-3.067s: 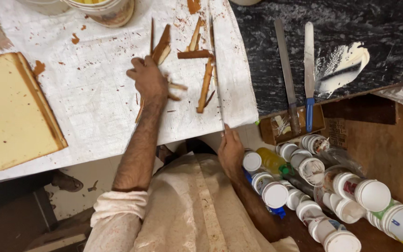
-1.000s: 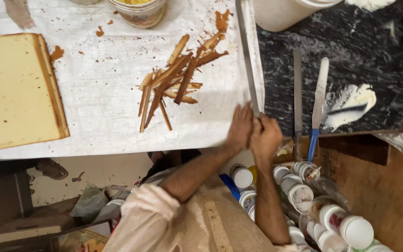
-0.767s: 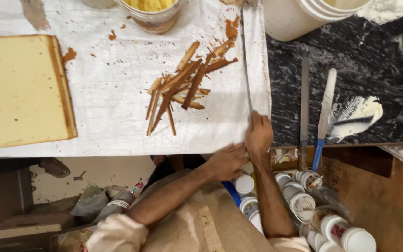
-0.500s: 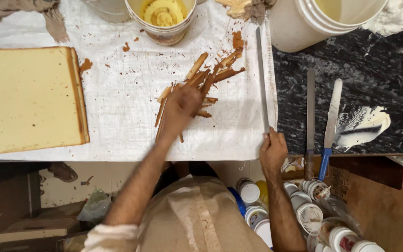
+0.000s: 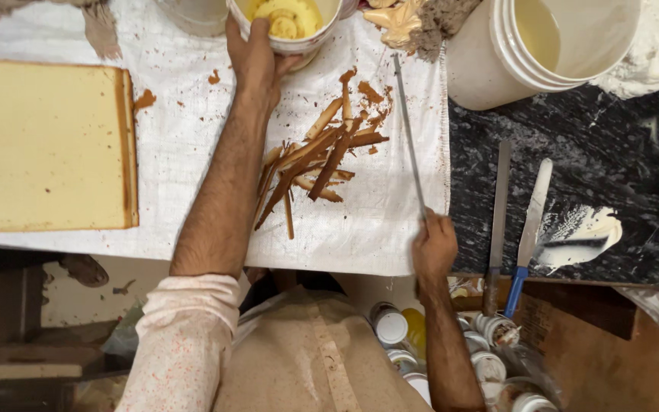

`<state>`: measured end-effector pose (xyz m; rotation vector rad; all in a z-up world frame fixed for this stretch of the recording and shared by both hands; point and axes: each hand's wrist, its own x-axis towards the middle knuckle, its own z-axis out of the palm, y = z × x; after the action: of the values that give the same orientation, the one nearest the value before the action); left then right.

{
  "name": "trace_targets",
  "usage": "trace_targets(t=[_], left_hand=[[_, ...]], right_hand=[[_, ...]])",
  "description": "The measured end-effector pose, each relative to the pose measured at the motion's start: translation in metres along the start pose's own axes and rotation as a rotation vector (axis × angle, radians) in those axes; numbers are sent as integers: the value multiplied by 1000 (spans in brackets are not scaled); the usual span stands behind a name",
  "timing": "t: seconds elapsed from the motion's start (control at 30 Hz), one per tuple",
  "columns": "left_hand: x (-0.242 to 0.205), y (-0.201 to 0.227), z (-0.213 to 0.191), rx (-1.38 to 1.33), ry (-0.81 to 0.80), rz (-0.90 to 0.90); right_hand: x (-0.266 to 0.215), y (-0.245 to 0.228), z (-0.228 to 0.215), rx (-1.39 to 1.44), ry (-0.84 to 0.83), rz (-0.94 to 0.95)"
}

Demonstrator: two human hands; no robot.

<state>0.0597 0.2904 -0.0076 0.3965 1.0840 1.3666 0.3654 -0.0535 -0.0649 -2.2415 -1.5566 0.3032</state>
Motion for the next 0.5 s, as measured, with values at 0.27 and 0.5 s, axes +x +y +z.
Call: trace_targets(t=[0.27, 0.5], left_hand=[[-15, 8, -13, 116, -87, -25], [-172, 25, -152, 365, -63, 58]], right_hand=[[-9, -25, -9, 42, -64, -74], [4, -35, -9, -96, -3, -336]])
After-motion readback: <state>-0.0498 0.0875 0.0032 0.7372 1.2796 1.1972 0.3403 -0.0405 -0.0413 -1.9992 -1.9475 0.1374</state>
